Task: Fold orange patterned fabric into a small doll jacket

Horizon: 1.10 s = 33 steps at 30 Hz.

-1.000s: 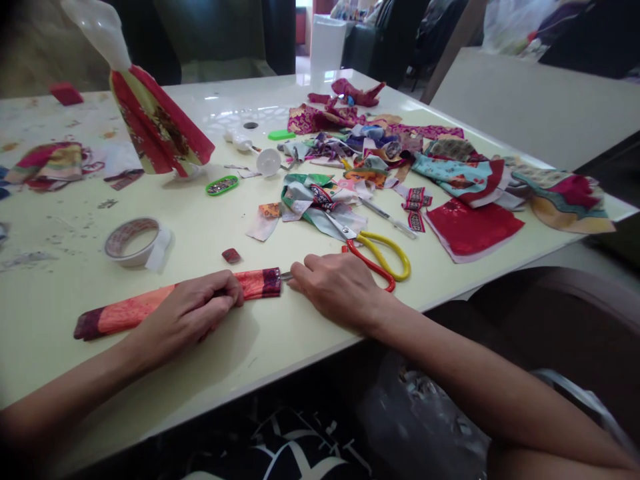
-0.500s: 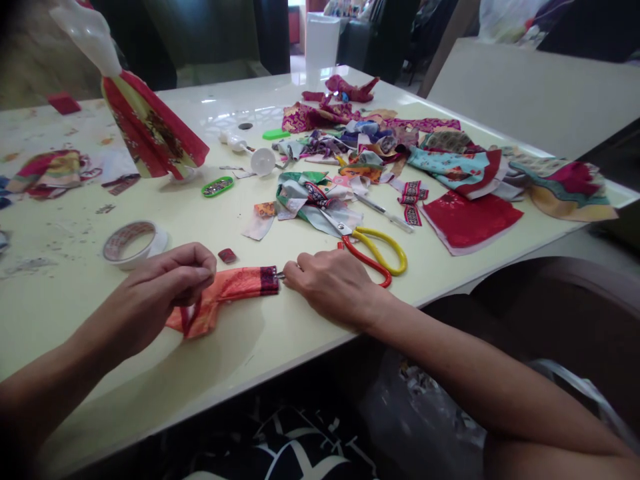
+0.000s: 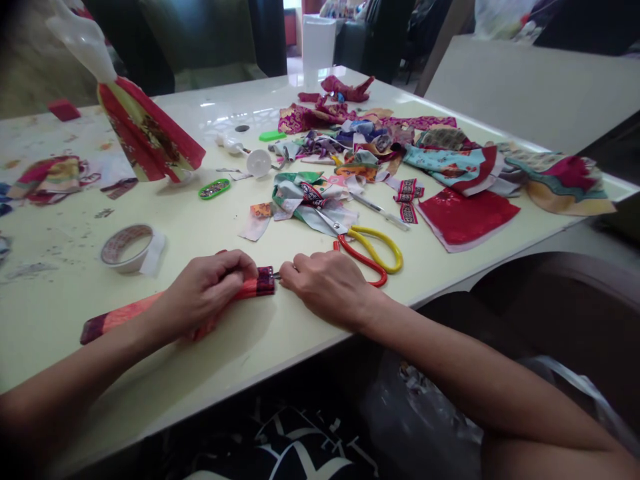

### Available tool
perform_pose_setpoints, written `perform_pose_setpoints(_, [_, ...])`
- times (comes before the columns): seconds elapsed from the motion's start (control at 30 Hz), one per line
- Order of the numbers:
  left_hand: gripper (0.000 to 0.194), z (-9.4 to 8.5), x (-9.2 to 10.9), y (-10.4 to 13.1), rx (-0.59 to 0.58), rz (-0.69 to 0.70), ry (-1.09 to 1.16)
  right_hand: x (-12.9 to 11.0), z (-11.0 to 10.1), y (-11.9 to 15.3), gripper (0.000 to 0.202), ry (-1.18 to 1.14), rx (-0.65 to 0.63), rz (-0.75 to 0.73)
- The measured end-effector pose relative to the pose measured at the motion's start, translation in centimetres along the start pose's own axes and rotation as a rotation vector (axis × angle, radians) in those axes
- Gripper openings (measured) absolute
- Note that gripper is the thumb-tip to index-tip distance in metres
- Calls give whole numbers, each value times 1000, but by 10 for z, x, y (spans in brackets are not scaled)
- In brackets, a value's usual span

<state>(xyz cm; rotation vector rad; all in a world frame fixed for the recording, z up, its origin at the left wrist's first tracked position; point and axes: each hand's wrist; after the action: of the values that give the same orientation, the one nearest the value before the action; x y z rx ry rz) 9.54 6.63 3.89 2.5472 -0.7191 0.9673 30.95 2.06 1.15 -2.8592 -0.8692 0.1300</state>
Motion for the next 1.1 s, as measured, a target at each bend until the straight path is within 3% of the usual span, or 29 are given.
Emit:
perform_pose_setpoints(0.1, [33, 7, -10, 0, 18, 247, -313, 1, 0, 1, 18, 0, 8, 0])
perform_pose_setpoints(0.2, [42, 12, -17, 2, 25, 382, -515, 1, 1, 1, 18, -2, 19, -3])
perform_pose_setpoints(0.53, [37, 15, -16, 1, 2, 522, -833, 6, -1, 2, 19, 6, 21, 2])
perform_pose_setpoints(0.7, [34, 15, -16, -2, -16, 446, -658, 6, -12, 9, 29, -3, 45, 50])
perform_pose_setpoints(0.87, [38, 9, -18, -8, 2, 298, -376, -10, -15, 8, 24, -84, -96, 79])
perform_pose_setpoints(1.1, [40, 6, -18, -7, 6, 287, -333, -11, -21, 2, 23, -40, -163, 102])
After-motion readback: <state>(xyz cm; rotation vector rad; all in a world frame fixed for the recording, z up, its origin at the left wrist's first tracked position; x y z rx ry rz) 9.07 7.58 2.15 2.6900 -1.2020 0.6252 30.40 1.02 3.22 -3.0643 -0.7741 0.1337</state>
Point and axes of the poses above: each hand's wrist, its own y-axis away from the middle knuckle, its own z-axis out of the palm, x = y × z, and after that the axes turned 11 degrees about -y, right-handed
